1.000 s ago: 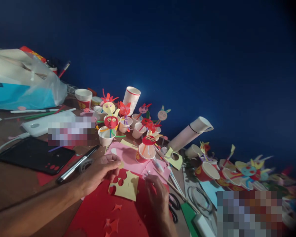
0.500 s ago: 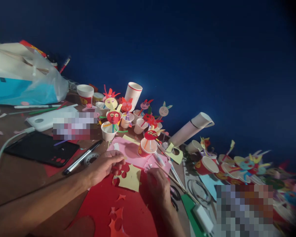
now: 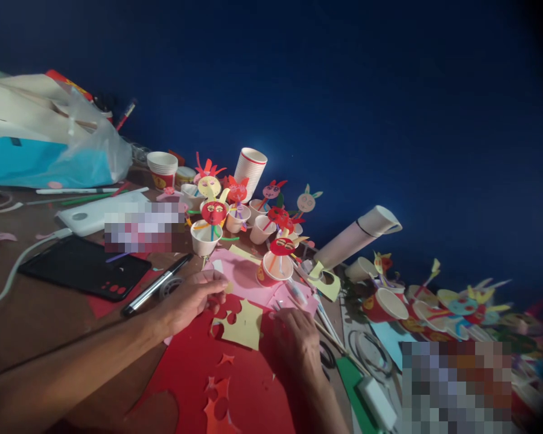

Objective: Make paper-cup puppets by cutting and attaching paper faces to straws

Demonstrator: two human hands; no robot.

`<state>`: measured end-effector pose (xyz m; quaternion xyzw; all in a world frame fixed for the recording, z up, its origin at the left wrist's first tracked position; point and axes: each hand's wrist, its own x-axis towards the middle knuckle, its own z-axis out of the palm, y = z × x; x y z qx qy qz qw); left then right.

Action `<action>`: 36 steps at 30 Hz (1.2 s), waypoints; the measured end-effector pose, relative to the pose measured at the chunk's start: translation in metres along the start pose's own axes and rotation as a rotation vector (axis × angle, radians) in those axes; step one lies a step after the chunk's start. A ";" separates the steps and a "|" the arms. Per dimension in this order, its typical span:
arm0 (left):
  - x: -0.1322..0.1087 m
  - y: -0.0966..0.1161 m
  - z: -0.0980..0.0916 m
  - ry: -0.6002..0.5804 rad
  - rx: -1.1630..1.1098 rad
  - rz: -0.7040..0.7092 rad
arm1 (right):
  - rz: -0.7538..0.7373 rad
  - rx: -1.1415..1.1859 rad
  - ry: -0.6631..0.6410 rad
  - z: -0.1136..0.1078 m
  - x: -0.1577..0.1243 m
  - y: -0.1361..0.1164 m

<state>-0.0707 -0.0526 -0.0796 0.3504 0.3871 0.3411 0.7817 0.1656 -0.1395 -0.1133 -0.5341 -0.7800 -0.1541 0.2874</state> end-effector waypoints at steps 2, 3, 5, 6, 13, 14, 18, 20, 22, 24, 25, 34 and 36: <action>-0.001 0.001 0.000 0.006 0.002 0.010 | 0.035 -0.032 -0.089 -0.003 0.000 0.004; -0.001 0.001 -0.001 0.007 0.000 0.016 | 0.049 -0.043 -0.112 -0.005 0.000 0.005; 0.000 0.001 -0.002 0.006 -0.010 0.029 | 0.049 -0.039 -0.124 -0.010 0.001 0.002; 0.000 0.000 -0.003 0.003 -0.015 0.035 | 0.043 -0.016 -0.136 -0.012 0.002 -0.001; 0.001 0.002 -0.004 0.003 -0.035 0.051 | -0.080 0.117 -0.325 -0.008 0.008 -0.030; 0.000 0.003 -0.003 0.005 -0.032 0.052 | -0.086 0.126 -0.305 -0.007 0.008 -0.030; -0.002 0.007 -0.001 0.031 -0.039 0.059 | -0.010 0.172 -0.102 -0.012 0.012 -0.024; -0.002 0.007 -0.002 0.049 -0.052 0.064 | 0.030 0.161 -0.019 -0.016 0.018 -0.021; -0.002 0.007 -0.002 0.062 -0.064 0.080 | 0.026 0.113 -0.001 -0.017 0.026 -0.021; -0.001 0.008 -0.003 0.080 -0.072 0.094 | 0.000 0.036 -0.026 -0.014 0.036 -0.025; 0.000 0.008 -0.004 0.093 -0.075 0.098 | -0.007 -0.007 -0.046 -0.011 0.042 -0.028; -0.002 0.013 -0.005 0.099 -0.092 0.131 | 0.039 -0.034 -0.247 0.003 0.026 -0.041; -0.002 0.011 -0.005 0.074 -0.086 0.127 | 0.072 -0.017 -0.272 0.002 0.015 -0.043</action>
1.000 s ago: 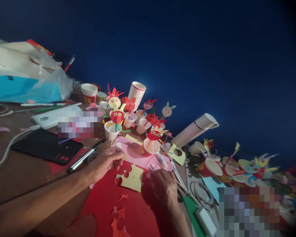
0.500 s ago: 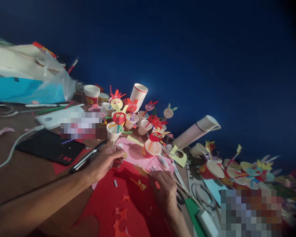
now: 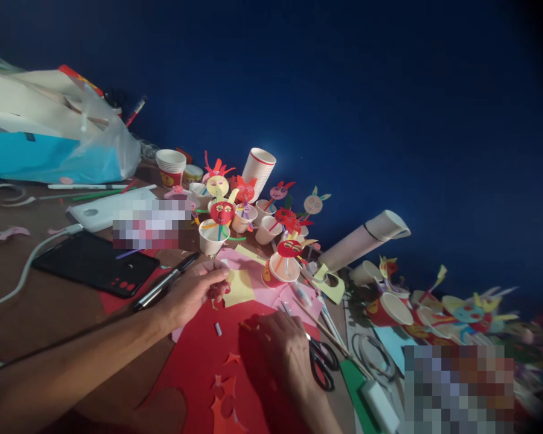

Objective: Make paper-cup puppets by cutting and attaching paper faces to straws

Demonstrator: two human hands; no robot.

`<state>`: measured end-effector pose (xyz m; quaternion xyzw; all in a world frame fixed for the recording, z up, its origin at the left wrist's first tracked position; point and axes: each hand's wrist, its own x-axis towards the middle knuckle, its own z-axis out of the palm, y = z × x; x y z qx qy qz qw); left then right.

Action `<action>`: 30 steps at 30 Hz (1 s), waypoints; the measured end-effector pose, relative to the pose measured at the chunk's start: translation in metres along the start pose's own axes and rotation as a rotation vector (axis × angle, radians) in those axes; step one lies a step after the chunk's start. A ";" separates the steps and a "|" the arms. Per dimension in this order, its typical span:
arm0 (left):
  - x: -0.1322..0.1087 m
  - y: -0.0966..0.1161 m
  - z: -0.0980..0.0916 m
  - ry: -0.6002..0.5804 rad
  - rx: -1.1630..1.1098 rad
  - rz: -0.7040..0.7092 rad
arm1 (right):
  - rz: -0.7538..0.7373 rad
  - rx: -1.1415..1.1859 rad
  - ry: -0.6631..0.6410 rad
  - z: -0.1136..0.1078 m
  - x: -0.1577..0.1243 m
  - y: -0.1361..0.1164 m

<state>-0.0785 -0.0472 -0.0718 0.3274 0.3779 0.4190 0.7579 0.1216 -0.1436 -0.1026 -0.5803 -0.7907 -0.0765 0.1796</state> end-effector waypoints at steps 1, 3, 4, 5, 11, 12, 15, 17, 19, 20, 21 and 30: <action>0.000 -0.001 0.000 -0.010 0.003 -0.002 | 0.009 0.001 -0.013 0.001 -0.004 -0.002; 0.001 -0.003 0.000 -0.021 0.012 -0.010 | 0.004 -0.020 -0.036 0.003 -0.007 -0.006; 0.001 -0.003 0.000 -0.020 0.017 -0.013 | -0.009 -0.035 -0.046 0.004 -0.007 -0.008; 0.001 -0.003 0.000 -0.018 0.021 -0.013 | -0.030 -0.049 -0.057 0.003 -0.007 -0.009; 0.002 -0.004 -0.001 -0.048 0.041 0.013 | -0.175 -0.068 -0.136 -0.019 -0.019 0.001; 0.002 -0.004 -0.001 -0.053 0.043 0.011 | -0.170 -0.064 -0.138 -0.024 -0.022 0.003; 0.002 -0.005 -0.001 -0.048 0.048 0.003 | -0.129 -0.041 -0.113 -0.030 -0.025 0.002; 0.002 -0.005 -0.002 -0.029 0.047 0.000 | -0.119 -0.022 -0.096 -0.027 -0.020 -0.007; 0.003 -0.006 -0.002 -0.021 0.048 0.000 | -0.122 -0.002 -0.067 -0.018 -0.010 -0.021; 0.004 -0.007 -0.003 -0.023 0.049 0.001 | -0.115 0.013 -0.050 -0.012 -0.003 -0.029; 0.004 -0.007 -0.003 -0.024 0.048 -0.001 | -0.097 0.018 -0.029 -0.005 0.003 -0.037; 0.005 -0.005 -0.004 -0.022 0.052 -0.030 | -0.108 -0.008 -0.074 0.021 0.012 -0.055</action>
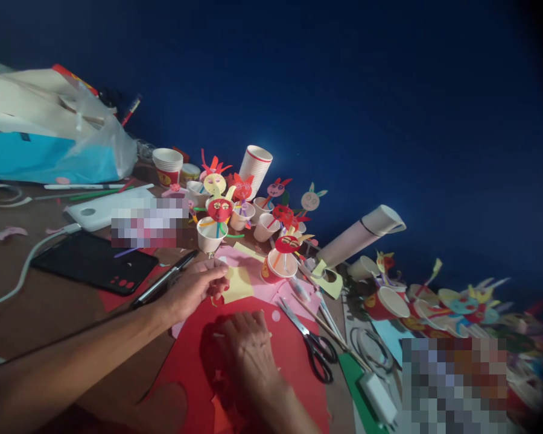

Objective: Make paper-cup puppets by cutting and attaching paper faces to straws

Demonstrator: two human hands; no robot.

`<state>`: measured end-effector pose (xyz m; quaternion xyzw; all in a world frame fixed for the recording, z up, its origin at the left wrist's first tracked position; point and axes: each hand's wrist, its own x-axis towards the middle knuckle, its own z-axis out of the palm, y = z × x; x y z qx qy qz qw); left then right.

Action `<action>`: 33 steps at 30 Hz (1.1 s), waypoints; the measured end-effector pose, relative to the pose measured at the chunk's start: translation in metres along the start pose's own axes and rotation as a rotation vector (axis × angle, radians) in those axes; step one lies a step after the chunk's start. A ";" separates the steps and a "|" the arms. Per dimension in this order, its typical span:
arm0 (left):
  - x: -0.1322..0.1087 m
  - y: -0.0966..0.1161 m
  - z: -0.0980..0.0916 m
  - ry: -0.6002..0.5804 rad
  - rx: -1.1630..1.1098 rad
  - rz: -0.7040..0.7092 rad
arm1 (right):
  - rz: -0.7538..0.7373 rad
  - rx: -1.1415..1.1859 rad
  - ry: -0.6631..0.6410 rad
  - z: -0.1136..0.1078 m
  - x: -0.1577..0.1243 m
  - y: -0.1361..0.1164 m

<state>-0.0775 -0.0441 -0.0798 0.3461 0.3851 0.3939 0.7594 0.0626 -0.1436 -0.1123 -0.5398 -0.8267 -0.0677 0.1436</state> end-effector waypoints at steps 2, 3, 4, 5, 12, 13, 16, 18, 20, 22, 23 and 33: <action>0.000 0.000 0.000 0.006 -0.005 0.002 | -0.062 0.032 -0.040 -0.009 -0.015 0.011; 0.000 0.000 0.000 0.006 -0.008 -0.001 | -0.086 0.039 -0.058 -0.014 -0.022 0.016; 0.000 -0.001 0.000 0.003 -0.008 -0.005 | -0.084 0.036 -0.077 -0.019 -0.029 0.021; 0.000 -0.001 0.000 -0.003 -0.003 -0.011 | -0.068 0.026 -0.095 -0.023 -0.035 0.025; -0.001 -0.004 0.002 -0.008 0.055 -0.057 | -0.186 0.210 -0.061 -0.022 -0.037 0.001; -0.001 -0.003 0.002 -0.009 0.063 -0.058 | -0.210 0.220 -0.058 -0.021 -0.037 -0.002; -0.003 -0.001 0.004 -0.021 0.111 -0.062 | -0.195 0.187 -0.048 -0.024 -0.042 0.006; -0.004 -0.002 0.006 -0.033 0.172 -0.067 | -0.155 0.185 -0.062 -0.030 -0.044 0.019; -0.004 -0.004 0.007 -0.062 0.233 -0.054 | -0.087 0.234 -0.074 -0.036 -0.040 0.030; -0.004 -0.007 0.007 -0.092 0.281 -0.031 | 0.039 0.343 -0.033 -0.039 -0.029 0.036; -0.004 -0.008 0.007 -0.106 0.307 -0.018 | 0.124 0.427 -0.004 -0.039 -0.021 0.037; -0.010 -0.012 0.014 -0.134 0.500 0.031 | 0.655 1.193 -0.019 -0.031 0.026 0.030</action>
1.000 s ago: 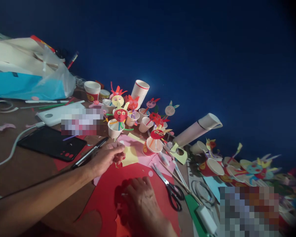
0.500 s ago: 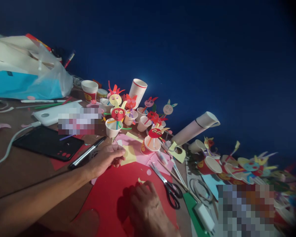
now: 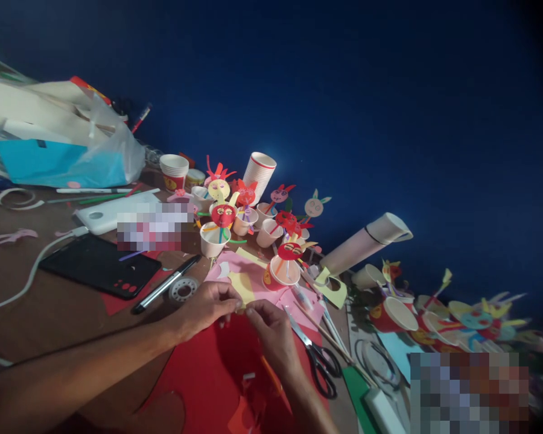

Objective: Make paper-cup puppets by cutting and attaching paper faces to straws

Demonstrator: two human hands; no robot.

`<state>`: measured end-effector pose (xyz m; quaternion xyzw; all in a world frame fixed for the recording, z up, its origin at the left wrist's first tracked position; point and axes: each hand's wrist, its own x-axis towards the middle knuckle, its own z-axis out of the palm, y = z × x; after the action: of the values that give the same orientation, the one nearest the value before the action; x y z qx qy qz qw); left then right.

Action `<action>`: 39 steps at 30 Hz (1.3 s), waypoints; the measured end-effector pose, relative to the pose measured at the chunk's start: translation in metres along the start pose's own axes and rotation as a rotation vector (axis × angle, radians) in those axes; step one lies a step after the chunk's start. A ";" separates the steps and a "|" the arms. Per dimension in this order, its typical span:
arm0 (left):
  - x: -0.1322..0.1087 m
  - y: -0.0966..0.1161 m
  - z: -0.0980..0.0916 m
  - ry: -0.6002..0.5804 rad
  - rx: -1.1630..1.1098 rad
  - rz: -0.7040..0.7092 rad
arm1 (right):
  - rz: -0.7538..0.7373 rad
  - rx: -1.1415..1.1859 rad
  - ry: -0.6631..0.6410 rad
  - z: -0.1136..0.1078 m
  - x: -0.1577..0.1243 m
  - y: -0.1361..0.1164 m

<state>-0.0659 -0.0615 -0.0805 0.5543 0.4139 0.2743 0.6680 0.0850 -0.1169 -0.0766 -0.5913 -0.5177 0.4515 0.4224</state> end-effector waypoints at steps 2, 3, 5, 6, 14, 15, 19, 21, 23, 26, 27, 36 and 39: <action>0.000 -0.001 0.001 -0.012 0.018 -0.016 | 0.006 -0.013 0.012 -0.001 0.000 0.001; 0.000 -0.001 0.000 -0.024 0.029 -0.023 | 0.009 -0.032 0.018 -0.003 0.000 0.002; -0.002 0.003 -0.002 -0.053 0.054 -0.027 | 0.022 -0.084 0.028 -0.007 -0.001 0.002; -0.004 0.007 -0.004 -0.061 0.074 -0.013 | 0.027 -0.116 0.028 -0.009 -0.002 0.003; -0.046 0.018 -0.007 -0.033 0.682 0.532 | -0.164 -0.789 0.083 -0.012 -0.014 0.018; -0.049 0.012 -0.004 -0.049 0.763 0.557 | -0.190 -0.877 0.117 -0.010 -0.014 0.022; -0.050 -0.014 0.008 -0.112 1.040 0.513 | -0.274 -1.059 0.136 -0.007 -0.012 0.030; -0.048 -0.022 0.012 -0.130 1.118 0.479 | -0.303 -1.095 0.138 -0.008 -0.012 0.031; -0.047 -0.025 0.015 -0.146 1.158 0.451 | -0.317 -1.108 0.137 -0.008 -0.012 0.032; -0.046 -0.026 0.018 -0.170 1.189 0.405 | -0.323 -1.107 0.136 -0.008 -0.012 0.034; -0.046 -0.025 0.019 -0.180 1.196 0.387 | -0.323 -1.104 0.135 -0.007 -0.012 0.034; -0.045 -0.029 0.023 -0.223 1.211 0.303 | -0.385 -0.953 0.229 -0.045 -0.016 0.032; -0.045 -0.036 0.023 -0.204 1.215 0.314 | -0.386 -0.925 0.288 -0.068 -0.022 0.037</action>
<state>-0.0725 -0.1189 -0.1029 0.9119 0.3436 0.0310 0.2224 0.1580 -0.1446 -0.0944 -0.6661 -0.6993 0.0036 0.2595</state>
